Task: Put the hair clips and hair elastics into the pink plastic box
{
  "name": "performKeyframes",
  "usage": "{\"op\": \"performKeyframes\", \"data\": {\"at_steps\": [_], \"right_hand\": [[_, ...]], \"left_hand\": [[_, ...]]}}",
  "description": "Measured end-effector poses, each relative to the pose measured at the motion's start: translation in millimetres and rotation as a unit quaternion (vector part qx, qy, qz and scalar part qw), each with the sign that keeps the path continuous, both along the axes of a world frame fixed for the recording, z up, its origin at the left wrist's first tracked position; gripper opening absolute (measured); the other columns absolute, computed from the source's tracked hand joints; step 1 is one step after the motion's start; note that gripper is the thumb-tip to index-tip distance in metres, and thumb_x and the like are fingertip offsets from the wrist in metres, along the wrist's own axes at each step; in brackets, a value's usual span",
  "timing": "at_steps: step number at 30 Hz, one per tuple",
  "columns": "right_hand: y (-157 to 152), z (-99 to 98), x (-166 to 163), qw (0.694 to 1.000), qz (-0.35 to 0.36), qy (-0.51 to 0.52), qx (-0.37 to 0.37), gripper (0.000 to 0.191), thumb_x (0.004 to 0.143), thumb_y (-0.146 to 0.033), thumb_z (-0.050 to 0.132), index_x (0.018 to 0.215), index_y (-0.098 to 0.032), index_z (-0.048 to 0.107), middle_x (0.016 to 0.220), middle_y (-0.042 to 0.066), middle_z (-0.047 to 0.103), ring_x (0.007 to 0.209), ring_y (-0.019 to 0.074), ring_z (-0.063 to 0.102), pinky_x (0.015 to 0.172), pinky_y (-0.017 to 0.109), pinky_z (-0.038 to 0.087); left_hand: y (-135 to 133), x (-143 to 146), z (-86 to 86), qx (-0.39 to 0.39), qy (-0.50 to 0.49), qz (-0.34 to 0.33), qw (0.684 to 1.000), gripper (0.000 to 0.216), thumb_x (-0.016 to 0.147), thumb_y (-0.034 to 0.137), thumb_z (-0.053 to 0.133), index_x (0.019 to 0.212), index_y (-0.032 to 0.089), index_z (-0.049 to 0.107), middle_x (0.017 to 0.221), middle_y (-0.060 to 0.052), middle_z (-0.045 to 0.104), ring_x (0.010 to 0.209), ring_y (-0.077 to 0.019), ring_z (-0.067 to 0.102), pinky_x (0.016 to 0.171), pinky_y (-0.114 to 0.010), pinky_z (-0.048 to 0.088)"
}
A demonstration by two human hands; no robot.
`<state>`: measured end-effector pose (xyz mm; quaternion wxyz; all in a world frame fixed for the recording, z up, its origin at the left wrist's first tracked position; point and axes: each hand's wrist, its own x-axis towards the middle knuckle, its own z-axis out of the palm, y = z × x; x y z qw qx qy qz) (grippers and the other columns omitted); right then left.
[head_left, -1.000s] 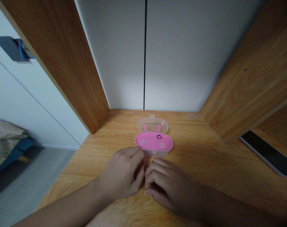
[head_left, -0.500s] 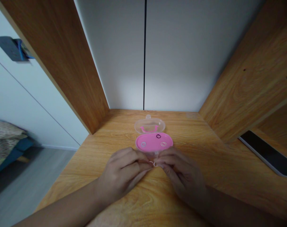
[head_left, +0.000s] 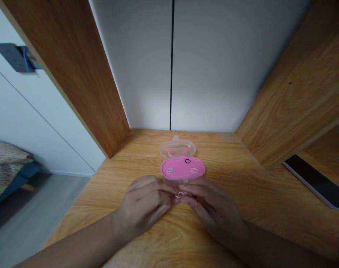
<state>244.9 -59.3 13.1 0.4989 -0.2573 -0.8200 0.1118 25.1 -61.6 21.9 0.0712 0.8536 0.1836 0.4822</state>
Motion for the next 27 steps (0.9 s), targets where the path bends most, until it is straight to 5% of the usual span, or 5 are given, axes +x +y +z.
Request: {"op": "performKeyframes", "data": {"at_steps": [16, 27], "right_hand": [[1.9, 0.4, -2.7, 1.000, 0.019, 0.002, 0.009, 0.028, 0.091, -0.007, 0.064, 0.113, -0.023, 0.071, 0.098, 0.003, 0.077, 0.089, 0.0140, 0.074, 0.081, 0.025, 0.061], [2.6, 3.4, -0.6, 1.000, -0.002, 0.013, 0.007, 0.019, 0.090, -0.010, 0.069, 0.104, -0.022, 0.071, 0.091, 0.003, 0.078, 0.082, 0.0147, 0.074, 0.074, 0.026, 0.062]], "left_hand": [[0.4, 2.0, 4.2, -0.007, -0.018, 0.024, 1.000, 0.019, 0.085, 0.002, 0.073, 0.100, 0.013, 0.069, 0.090, -0.006, 0.077, 0.081, -0.0162, 0.071, 0.070, -0.029, 0.056], [0.5, 3.4, 4.6, -0.010, -0.015, 0.002, 1.000, 0.022, 0.086, 0.002, 0.072, 0.104, 0.012, 0.069, 0.097, -0.007, 0.079, 0.086, -0.0162, 0.072, 0.074, -0.029, 0.058]]}}
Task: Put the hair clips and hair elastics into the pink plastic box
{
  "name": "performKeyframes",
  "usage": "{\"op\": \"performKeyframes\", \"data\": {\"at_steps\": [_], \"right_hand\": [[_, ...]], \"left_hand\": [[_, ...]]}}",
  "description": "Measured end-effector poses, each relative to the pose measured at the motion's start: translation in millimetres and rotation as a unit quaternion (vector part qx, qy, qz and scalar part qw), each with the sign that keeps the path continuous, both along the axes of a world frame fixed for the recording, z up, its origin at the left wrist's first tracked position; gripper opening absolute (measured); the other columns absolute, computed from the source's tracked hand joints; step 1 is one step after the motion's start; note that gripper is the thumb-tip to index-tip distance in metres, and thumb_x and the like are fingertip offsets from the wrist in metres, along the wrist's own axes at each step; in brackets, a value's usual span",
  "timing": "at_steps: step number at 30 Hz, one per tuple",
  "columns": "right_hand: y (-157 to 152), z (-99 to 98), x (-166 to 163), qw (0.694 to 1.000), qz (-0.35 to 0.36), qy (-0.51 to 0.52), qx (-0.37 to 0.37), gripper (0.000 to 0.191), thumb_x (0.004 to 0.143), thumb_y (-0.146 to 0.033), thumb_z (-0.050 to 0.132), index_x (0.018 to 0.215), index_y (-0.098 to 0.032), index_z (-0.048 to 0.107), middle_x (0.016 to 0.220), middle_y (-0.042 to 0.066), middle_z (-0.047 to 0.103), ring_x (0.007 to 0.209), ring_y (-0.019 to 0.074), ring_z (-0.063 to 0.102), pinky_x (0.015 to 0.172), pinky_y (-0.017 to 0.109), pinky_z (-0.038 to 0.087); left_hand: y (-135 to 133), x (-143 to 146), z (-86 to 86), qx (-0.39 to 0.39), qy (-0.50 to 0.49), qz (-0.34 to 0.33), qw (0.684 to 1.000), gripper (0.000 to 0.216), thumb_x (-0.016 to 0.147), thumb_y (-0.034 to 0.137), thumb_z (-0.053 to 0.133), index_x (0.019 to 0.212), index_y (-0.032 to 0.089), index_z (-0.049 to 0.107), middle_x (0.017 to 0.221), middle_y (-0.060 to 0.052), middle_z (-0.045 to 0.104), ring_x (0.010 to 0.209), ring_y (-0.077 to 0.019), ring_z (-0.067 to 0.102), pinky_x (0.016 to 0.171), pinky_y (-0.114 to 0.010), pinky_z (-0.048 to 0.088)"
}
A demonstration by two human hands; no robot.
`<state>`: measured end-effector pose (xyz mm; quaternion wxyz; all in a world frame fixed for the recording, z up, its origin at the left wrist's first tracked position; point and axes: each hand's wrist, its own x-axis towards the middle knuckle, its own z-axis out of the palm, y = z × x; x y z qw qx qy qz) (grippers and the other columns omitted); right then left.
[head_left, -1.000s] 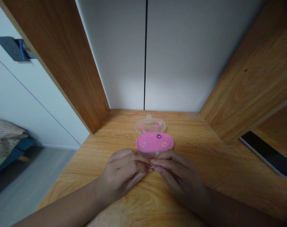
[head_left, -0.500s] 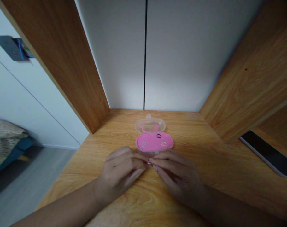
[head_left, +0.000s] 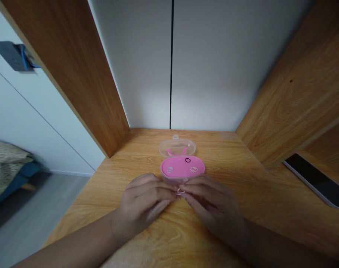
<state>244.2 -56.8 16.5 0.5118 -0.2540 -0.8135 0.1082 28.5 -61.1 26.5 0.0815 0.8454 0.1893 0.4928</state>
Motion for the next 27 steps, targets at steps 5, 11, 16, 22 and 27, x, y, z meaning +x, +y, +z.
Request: {"op": "performKeyframes", "data": {"at_steps": [5, 11, 16, 22, 27], "right_hand": [[-1.2, 4.6, 0.5, 1.000, -0.001, 0.021, -0.015, 0.013, 0.092, -0.015, 0.070, 0.101, -0.024, 0.072, 0.091, 0.003, 0.079, 0.081, 0.0157, 0.075, 0.072, 0.026, 0.063], [-1.5, 5.1, -0.8, 0.999, 0.038, 0.029, -0.012, 0.013, 0.091, -0.017, 0.072, 0.102, -0.024, 0.072, 0.089, 0.002, 0.078, 0.081, 0.0148, 0.075, 0.073, 0.025, 0.063], [-0.9, 5.8, -1.4, 0.999, 0.044, 0.022, -0.009, 0.016, 0.090, -0.017, 0.073, 0.103, -0.026, 0.073, 0.090, 0.002, 0.079, 0.081, 0.0155, 0.076, 0.074, 0.026, 0.063], [-0.2, 8.3, -2.2, 0.998, 0.060, 0.024, 0.003, 0.013, 0.090, -0.015, 0.073, 0.101, -0.023, 0.073, 0.086, 0.002, 0.079, 0.078, 0.0143, 0.076, 0.073, 0.024, 0.063], [0.8, 7.4, -1.6, 0.998, 0.058, 0.007, 0.006, 0.012, 0.090, -0.016, 0.073, 0.100, -0.023, 0.072, 0.087, 0.002, 0.079, 0.080, 0.0148, 0.076, 0.074, 0.026, 0.063]], "left_hand": [[-1.6, -0.2, 1.6, 0.001, -0.012, 0.014, 1.000, 0.020, 0.088, 0.000, 0.069, 0.103, 0.014, 0.068, 0.099, -0.007, 0.079, 0.087, -0.0145, 0.072, 0.074, -0.028, 0.058], [-1.2, -0.3, 1.2, 0.007, -0.012, 0.006, 1.000, 0.017, 0.089, 0.003, 0.069, 0.102, 0.014, 0.068, 0.096, -0.007, 0.079, 0.085, -0.0156, 0.073, 0.072, -0.029, 0.058], [-1.1, -0.7, 0.8, 0.013, 0.000, 0.001, 1.000, 0.012, 0.091, 0.008, 0.067, 0.102, 0.014, 0.069, 0.094, -0.007, 0.078, 0.082, -0.0164, 0.071, 0.071, -0.030, 0.058], [-1.3, 0.1, 2.1, 0.018, -0.001, 0.004, 1.000, 0.015, 0.087, 0.004, 0.071, 0.100, 0.012, 0.069, 0.091, -0.006, 0.077, 0.081, -0.0165, 0.069, 0.071, -0.031, 0.057], [-0.9, -0.4, 2.8, 0.026, 0.014, 0.011, 0.999, 0.017, 0.087, 0.005, 0.071, 0.102, 0.012, 0.071, 0.093, -0.007, 0.077, 0.083, -0.0176, 0.069, 0.071, -0.032, 0.057]]}}
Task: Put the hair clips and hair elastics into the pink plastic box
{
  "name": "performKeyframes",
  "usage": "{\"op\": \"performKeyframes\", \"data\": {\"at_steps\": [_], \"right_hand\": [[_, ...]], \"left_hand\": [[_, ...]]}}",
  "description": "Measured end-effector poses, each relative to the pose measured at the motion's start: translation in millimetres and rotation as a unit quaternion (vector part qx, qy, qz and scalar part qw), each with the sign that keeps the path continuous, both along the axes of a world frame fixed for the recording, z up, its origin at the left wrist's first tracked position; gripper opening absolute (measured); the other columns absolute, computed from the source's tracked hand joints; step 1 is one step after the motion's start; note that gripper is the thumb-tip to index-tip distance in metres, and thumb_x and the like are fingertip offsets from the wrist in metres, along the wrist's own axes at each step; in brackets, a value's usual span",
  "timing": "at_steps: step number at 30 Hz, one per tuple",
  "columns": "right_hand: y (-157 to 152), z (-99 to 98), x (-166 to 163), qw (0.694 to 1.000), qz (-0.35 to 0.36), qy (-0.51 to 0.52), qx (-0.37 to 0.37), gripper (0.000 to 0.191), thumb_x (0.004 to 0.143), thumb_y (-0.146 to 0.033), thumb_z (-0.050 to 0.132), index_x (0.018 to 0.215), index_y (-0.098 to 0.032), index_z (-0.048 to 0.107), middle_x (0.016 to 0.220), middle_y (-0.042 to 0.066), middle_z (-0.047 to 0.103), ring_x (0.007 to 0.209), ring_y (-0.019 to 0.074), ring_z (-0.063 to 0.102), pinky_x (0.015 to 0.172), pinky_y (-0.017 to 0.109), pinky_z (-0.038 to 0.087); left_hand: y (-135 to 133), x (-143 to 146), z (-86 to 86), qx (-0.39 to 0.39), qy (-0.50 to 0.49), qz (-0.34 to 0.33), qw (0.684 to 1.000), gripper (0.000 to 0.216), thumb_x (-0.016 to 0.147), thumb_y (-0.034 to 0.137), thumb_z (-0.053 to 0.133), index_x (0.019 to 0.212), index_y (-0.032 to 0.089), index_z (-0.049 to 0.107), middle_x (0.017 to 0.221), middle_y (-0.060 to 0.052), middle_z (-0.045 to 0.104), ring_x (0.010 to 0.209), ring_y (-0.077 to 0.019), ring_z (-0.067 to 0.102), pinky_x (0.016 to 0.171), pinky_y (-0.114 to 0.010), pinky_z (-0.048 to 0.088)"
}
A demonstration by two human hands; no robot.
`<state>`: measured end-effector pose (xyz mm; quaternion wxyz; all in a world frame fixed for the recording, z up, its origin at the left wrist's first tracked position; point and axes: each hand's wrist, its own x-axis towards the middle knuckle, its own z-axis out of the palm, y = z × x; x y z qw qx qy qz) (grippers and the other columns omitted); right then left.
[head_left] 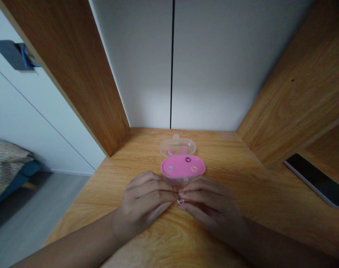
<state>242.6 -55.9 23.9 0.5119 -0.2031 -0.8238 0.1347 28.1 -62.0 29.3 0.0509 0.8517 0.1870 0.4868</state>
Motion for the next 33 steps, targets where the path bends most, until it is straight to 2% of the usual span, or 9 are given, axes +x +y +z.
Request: {"op": "performKeyframes", "data": {"at_steps": [4, 13, 20, 24, 33], "right_hand": [[0.2, -1.1, 0.7, 1.000, 0.010, 0.005, -0.013, 0.015, 0.090, -0.017, 0.072, 0.103, -0.024, 0.072, 0.089, 0.001, 0.079, 0.081, 0.0147, 0.075, 0.075, 0.027, 0.063], [-1.6, 0.8, -0.5, 1.000, 0.018, 0.008, -0.021, 0.016, 0.090, -0.016, 0.072, 0.104, -0.023, 0.070, 0.090, 0.002, 0.078, 0.082, 0.0144, 0.074, 0.075, 0.027, 0.062], [-2.4, -0.9, -1.4, 0.999, 0.022, 0.019, -0.025, 0.023, 0.088, -0.009, 0.070, 0.105, -0.023, 0.068, 0.090, 0.003, 0.077, 0.082, 0.0152, 0.073, 0.075, 0.028, 0.061], [-3.2, -2.3, -0.1, 0.999, 0.025, 0.009, -0.027, 0.025, 0.086, -0.017, 0.076, 0.110, -0.022, 0.068, 0.094, 0.004, 0.077, 0.086, 0.0166, 0.073, 0.078, 0.030, 0.061], [-1.8, 0.5, 0.0, 1.000, 0.003, 0.014, -0.016, 0.017, 0.090, -0.015, 0.069, 0.105, -0.024, 0.071, 0.090, 0.003, 0.078, 0.081, 0.0152, 0.074, 0.074, 0.027, 0.061]], "left_hand": [[-0.8, -0.5, 2.1, 0.002, 0.007, 0.005, 1.000, 0.011, 0.089, 0.009, 0.070, 0.099, 0.013, 0.072, 0.093, -0.007, 0.077, 0.083, -0.0180, 0.070, 0.070, -0.032, 0.057], [-0.2, -1.9, -1.0, 0.004, -0.006, -0.001, 1.000, 0.014, 0.086, 0.005, 0.072, 0.098, 0.013, 0.072, 0.094, -0.006, 0.077, 0.082, -0.0180, 0.067, 0.069, -0.032, 0.056], [1.1, 0.4, -0.7, 0.014, 0.002, 0.001, 1.000, 0.015, 0.083, 0.006, 0.076, 0.095, 0.014, 0.071, 0.092, -0.006, 0.076, 0.081, -0.0180, 0.067, 0.068, -0.032, 0.056], [1.2, 1.2, -0.8, 0.012, -0.004, 0.008, 1.000, 0.017, 0.082, 0.005, 0.075, 0.095, 0.015, 0.071, 0.090, -0.005, 0.076, 0.079, -0.0174, 0.067, 0.068, -0.032, 0.056], [0.4, 0.8, 1.5, 0.016, 0.001, 0.006, 1.000, 0.015, 0.082, 0.005, 0.076, 0.092, 0.014, 0.069, 0.093, -0.006, 0.077, 0.080, -0.0175, 0.067, 0.067, -0.031, 0.056]]}}
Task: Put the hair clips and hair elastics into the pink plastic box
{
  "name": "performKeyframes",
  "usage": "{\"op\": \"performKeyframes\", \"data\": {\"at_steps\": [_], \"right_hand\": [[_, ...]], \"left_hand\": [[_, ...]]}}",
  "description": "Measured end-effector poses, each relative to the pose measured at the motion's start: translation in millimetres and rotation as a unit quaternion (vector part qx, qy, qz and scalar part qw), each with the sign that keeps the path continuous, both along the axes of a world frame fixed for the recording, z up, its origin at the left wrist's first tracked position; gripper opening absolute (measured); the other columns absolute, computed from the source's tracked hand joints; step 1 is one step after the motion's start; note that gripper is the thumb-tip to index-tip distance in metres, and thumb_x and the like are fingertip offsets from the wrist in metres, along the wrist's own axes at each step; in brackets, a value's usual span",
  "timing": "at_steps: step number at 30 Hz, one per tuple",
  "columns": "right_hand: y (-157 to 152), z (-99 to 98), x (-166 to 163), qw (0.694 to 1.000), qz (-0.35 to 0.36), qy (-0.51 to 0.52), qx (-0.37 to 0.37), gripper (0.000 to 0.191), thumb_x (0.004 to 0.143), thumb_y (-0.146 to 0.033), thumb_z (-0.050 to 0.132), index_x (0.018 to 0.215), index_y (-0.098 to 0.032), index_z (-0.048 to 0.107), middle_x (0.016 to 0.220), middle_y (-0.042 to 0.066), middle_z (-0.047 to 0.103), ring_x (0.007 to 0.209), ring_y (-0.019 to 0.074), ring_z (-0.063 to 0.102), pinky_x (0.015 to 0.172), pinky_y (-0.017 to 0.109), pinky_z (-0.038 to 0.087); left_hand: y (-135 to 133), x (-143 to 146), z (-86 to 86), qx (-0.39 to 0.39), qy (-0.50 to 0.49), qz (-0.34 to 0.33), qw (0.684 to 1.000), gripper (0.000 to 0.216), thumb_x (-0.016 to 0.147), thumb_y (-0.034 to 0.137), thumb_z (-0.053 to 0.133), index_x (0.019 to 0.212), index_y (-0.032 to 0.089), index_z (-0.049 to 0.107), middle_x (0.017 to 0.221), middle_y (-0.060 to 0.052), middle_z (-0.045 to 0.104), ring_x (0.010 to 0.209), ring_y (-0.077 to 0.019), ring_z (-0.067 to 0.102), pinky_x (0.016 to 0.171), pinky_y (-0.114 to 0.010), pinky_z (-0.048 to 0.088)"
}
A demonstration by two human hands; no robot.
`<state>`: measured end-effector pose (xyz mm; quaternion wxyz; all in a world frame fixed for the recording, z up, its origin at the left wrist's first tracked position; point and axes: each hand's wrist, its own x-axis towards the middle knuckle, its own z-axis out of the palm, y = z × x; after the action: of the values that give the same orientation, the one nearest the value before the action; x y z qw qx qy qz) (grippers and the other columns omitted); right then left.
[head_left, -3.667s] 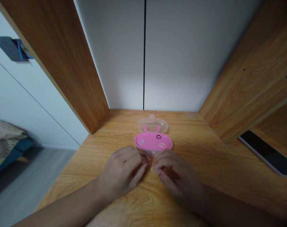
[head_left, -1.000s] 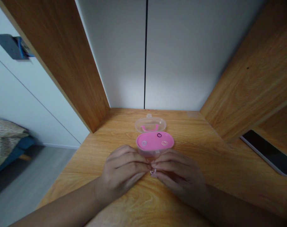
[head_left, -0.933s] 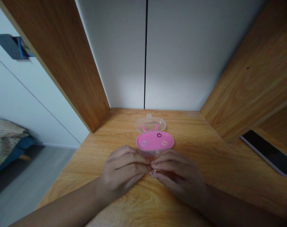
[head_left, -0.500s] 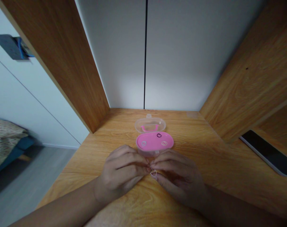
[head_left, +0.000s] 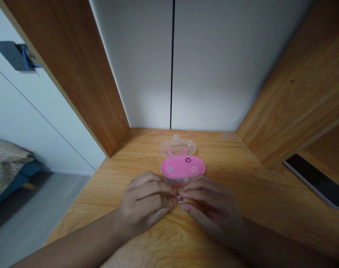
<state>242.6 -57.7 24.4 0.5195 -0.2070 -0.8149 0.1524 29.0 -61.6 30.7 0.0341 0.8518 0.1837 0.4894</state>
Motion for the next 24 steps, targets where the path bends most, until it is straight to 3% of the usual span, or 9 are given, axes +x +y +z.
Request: {"op": "performKeyframes", "data": {"at_steps": [8, 19, 24], "right_hand": [[1.7, -0.2, 0.8, 1.000, 0.007, -0.023, 0.005, 0.019, 0.090, -0.016, 0.071, 0.107, -0.025, 0.071, 0.090, 0.003, 0.079, 0.081, 0.0151, 0.075, 0.075, 0.027, 0.062], [2.0, -1.1, 0.4, 1.000, 0.014, -0.016, -0.014, 0.010, 0.090, -0.021, 0.073, 0.099, -0.024, 0.070, 0.084, 0.002, 0.077, 0.078, 0.0150, 0.073, 0.072, 0.027, 0.061], [2.3, -3.1, 1.5, 0.999, 0.019, -0.020, -0.020, 0.012, 0.090, -0.019, 0.073, 0.101, -0.024, 0.070, 0.086, 0.002, 0.077, 0.080, 0.0149, 0.073, 0.075, 0.028, 0.061]], "left_hand": [[-0.7, -1.1, -0.5, -0.007, 0.000, -0.005, 1.000, 0.016, 0.080, 0.004, 0.077, 0.088, 0.014, 0.068, 0.091, -0.006, 0.077, 0.079, -0.0177, 0.066, 0.066, -0.031, 0.055], [0.3, -1.9, -0.1, -0.003, 0.010, -0.012, 1.000, 0.025, 0.083, 0.005, 0.076, 0.106, 0.014, 0.072, 0.095, -0.007, 0.077, 0.083, -0.0184, 0.068, 0.069, -0.032, 0.057], [1.8, -2.3, -1.5, 0.006, 0.022, -0.013, 1.000, 0.018, 0.087, 0.009, 0.074, 0.103, 0.016, 0.073, 0.094, -0.006, 0.077, 0.082, -0.0181, 0.067, 0.068, -0.032, 0.056]]}}
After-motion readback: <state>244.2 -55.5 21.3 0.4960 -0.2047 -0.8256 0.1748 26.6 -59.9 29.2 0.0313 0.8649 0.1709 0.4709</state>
